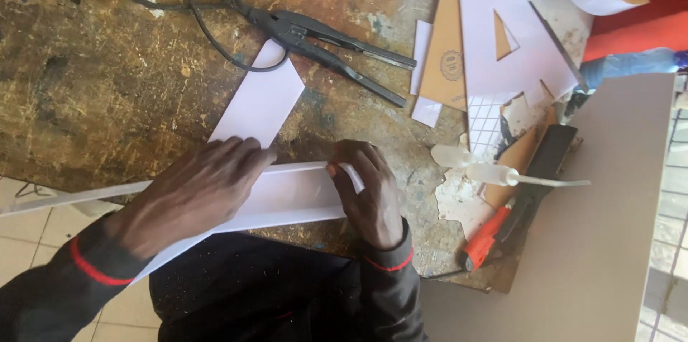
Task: Shaping and gluing plastic strips to the edges of a cutout letter to create a 3D sign component.
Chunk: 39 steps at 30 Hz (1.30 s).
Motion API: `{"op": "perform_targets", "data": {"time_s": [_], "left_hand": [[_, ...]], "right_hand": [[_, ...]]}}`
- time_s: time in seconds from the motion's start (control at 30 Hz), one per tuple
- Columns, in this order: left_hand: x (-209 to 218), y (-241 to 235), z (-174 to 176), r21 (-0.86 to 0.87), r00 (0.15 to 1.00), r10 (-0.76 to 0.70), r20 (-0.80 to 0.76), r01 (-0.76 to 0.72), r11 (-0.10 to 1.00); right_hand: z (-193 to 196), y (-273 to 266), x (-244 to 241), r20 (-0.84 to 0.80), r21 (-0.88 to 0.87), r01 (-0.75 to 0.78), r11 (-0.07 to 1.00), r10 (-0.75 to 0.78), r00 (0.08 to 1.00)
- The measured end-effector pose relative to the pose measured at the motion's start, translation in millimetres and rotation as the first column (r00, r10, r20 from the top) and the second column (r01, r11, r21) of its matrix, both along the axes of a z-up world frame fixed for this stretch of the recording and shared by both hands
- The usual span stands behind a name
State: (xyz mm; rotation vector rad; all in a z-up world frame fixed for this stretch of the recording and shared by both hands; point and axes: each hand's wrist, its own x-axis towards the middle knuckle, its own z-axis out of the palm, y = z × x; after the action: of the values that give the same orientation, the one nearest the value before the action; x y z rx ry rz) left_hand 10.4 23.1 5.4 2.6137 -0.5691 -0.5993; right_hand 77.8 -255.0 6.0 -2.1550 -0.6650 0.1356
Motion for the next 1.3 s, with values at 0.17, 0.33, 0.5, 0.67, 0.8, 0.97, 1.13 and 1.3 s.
{"op": "perform_targets", "data": {"time_s": [0.17, 0.33, 0.5, 0.67, 0.8, 0.97, 1.13, 1.3], "left_hand": [[-41.8, 26.6, -26.2, -0.078, 0.932, 0.050, 0.359, -0.024, 0.997], [-29.7, 27.6, -26.2, 0.022, 0.917, -0.020, 0.398, 0.012, 1.000], [-24.8, 24.9, -28.1, 0.218, 0.932, -0.108, 0.347, 0.032, 0.975], [-23.6, 18.5, -27.1, 0.223, 0.940, -0.066, 0.334, -0.010, 0.975], [-25.0, 16.0, -28.3, 0.202, 0.949, -0.058, 0.309, -0.006, 0.979], [-23.6, 14.6, -27.9, 0.212, 0.950, -0.064, 0.305, -0.003, 0.977], [-25.2, 15.4, -30.1, 0.217, 0.951, -0.079, 0.299, 0.013, 0.976], [-24.2, 15.8, -27.3, 0.213, 0.956, -0.070, 0.286, 0.008, 0.977]], "right_hand": [[3.3, -1.7, 3.6, -0.115, -0.056, -0.040, 0.998, 0.033, 0.993], [6.1, 6.1, 10.7, -0.137, -0.054, -0.033, 0.998, 0.025, 0.990], [4.1, 8.9, 13.4, -0.140, -0.074, -0.029, 0.997, 0.019, 0.990], [6.1, 14.6, 15.2, -0.187, -0.118, -0.006, 0.993, -0.016, 0.982], [5.5, 15.6, 15.6, -0.197, -0.120, 0.002, 0.993, -0.026, 0.980], [5.8, 16.4, 18.3, -0.208, -0.139, -0.029, 0.990, 0.000, 0.978], [6.3, 13.3, 21.6, -0.215, -0.125, -0.159, 0.979, 0.130, 0.968], [1.6, 6.9, 19.7, -0.252, -0.062, -0.220, 0.974, 0.198, 0.947]]}}
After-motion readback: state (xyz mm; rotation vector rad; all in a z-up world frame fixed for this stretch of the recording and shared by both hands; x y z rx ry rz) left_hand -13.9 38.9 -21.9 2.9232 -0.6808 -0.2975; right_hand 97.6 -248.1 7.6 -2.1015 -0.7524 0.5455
